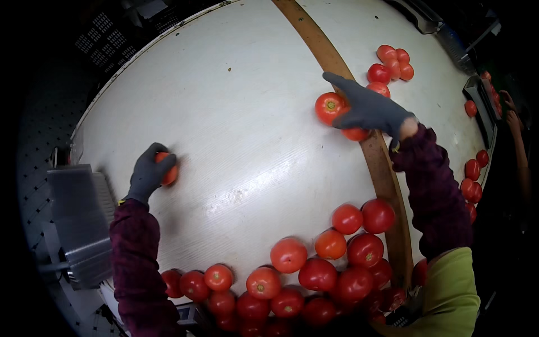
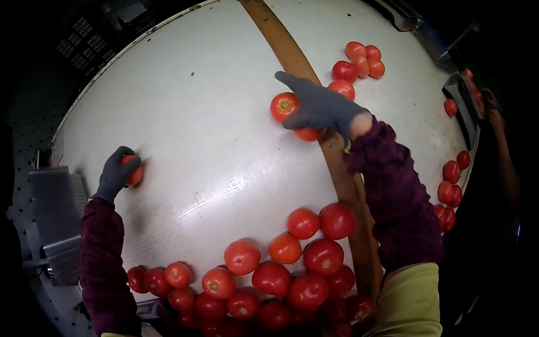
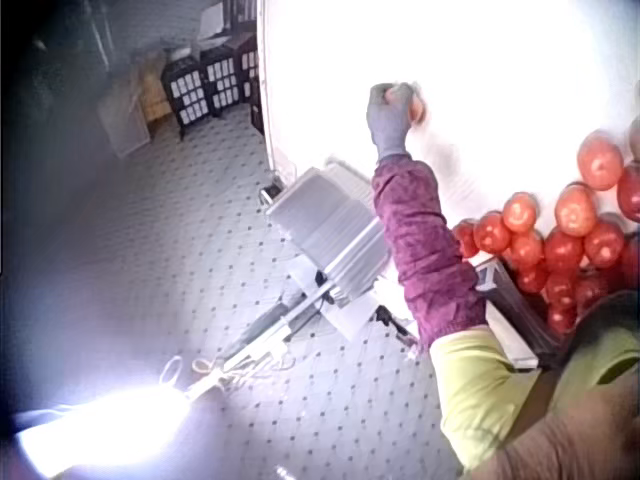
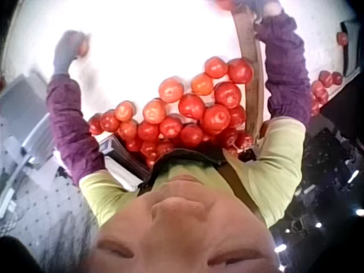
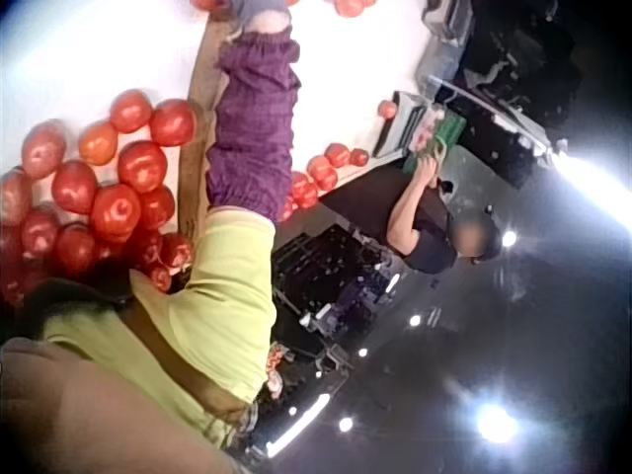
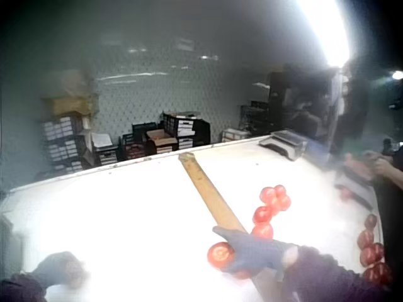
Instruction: The person sorts red tomatoes on a table, picking them up and placing them into clear plastic trays on a digital scale. They repeatedly fill trays and move them aside while continuing to sort the remaining tomatoes.
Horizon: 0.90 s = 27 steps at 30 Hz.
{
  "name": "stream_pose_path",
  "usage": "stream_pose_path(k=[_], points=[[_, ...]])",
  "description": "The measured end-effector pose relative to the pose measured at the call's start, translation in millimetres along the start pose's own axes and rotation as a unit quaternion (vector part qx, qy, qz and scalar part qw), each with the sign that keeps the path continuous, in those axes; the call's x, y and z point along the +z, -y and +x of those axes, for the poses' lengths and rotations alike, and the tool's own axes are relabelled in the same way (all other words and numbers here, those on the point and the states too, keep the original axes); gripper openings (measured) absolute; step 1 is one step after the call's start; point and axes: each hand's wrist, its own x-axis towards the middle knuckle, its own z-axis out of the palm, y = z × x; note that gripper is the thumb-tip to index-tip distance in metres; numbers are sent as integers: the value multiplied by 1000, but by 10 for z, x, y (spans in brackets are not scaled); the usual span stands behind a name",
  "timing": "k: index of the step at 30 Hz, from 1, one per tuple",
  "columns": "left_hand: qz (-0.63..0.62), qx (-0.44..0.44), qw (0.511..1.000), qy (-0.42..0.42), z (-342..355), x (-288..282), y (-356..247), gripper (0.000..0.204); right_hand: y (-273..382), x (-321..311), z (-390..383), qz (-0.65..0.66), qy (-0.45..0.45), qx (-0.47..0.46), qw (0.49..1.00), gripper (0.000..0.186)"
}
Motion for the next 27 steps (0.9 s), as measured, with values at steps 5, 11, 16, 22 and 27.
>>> stream_pose_path(k=[5,11,16,22,27], points=[[-135,120,981,65,-929,403,-895,37,-6,180,304,-164,102,29,981,77],[-382,95,919,13,-2462,558,-1265,51,-288,453,-103,-25,-81,-16,996,71],[-304,-13,950,-66,-3875,731,-983,48,-75,560,-1214,403,-9,-115,908,70],[-607,-131,778,-91,-4845,1277,-861,43,424,1278,-2963,652,168,-5,739,72],[-790,-114,603,9,-5299,1606,-875,65,614,1783,-3679,705,247,33,664,68]])
